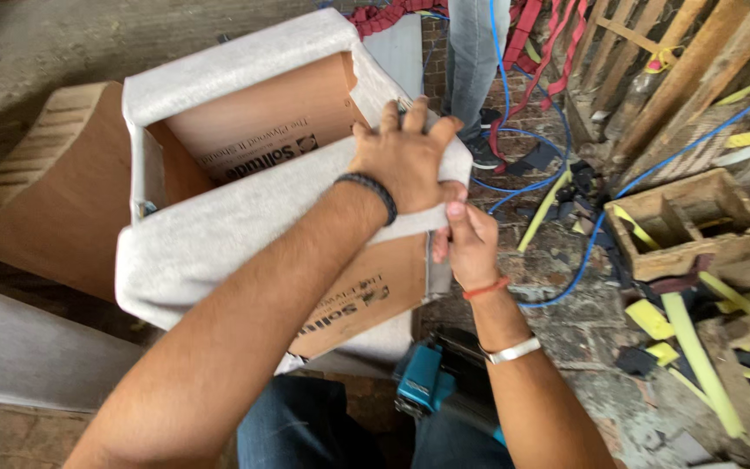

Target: The person sits on the floor with a wooden furniture frame on their lap and staples grey fabric over its edges using a pneumatic nail gun. They pull and tuck the fabric taut, cut excess fabric with shears, and rotate the frame to staple different sides.

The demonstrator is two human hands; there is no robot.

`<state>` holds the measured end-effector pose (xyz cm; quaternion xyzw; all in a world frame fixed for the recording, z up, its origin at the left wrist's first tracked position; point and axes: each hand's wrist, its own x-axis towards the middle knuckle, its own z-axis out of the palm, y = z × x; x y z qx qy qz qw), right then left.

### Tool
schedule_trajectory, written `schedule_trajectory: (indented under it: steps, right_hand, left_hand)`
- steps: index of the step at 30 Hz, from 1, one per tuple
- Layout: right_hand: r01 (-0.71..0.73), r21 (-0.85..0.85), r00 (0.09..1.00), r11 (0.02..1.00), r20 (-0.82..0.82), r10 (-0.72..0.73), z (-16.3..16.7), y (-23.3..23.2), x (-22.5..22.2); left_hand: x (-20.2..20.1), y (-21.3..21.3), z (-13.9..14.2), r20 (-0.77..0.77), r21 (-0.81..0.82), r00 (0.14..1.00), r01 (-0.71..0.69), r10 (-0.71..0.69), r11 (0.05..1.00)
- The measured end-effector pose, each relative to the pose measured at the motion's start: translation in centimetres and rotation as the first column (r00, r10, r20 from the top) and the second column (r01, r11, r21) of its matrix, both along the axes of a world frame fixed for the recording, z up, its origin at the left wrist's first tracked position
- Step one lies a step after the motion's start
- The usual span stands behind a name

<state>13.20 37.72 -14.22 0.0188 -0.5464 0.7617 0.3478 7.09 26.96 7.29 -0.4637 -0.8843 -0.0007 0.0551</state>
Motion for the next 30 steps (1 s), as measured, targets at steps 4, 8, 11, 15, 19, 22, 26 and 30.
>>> schedule_trajectory:
  steps: [4, 8, 11, 15, 19, 22, 26, 30]
  right_hand:
    - [-0.005, 0.027, 0.994, 1.0, 0.108, 0.002, 0.6, 0.3, 0.5]
    - [-0.118, 0.279, 0.929, 0.953, 0.369, 0.007, 1.0, -2.6, 5.5]
    - [-0.471, 0.533, 0.623, 0.703, 0.765, -0.163, 0.3, -5.7, 13.2]
    - [-0.508, 0.584, 0.431, 0.634, 0.809, -0.4, -0.7, -8.0, 19.0]
    - [-0.413, 0.819, 0.664, 0.398, 0.57, -0.485, -2.7, -8.7, 20.1]
    - [-0.526, 0.609, 0.452, 0.593, 0.792, -0.411, -4.0, -6.8, 19.2]
    - [-0.269, 0.528, 0.711, 0.806, 0.673, -0.204, -4.0, -3.4, 17.2]
    - [0.081, 0.453, 0.614, 0.888, 0.679, -0.402, -1.7, -2.2, 16.4]
  left_hand:
    - [0.8, 0.1, 0.2, 0.021, -0.006, 0.998, -0.059, 0.059, 0.998]
    - [1.2, -0.1, 0.3, -0.009, -0.008, 0.999, -0.045, 0.045, 0.999]
    - [1.3, -0.2, 0.1, -0.022, 0.0, 0.999, -0.036, 0.036, 0.999]
    - [1.0, -0.2, -0.1, -0.014, 0.001, 0.999, -0.035, 0.035, 0.999]
    - [0.9, -0.3, -0.4, -0.013, 0.003, 0.999, -0.039, 0.039, 0.999]
    - [0.9, -0.2, -0.5, -0.006, 0.023, 0.999, -0.032, 0.033, 0.999]
    - [0.9, 0.0, -0.5, -0.015, -0.003, 0.999, -0.042, 0.042, 0.999]
    - [0.9, -0.2, -0.2, -0.013, -0.013, 0.999, -0.035, 0.035, 0.999]
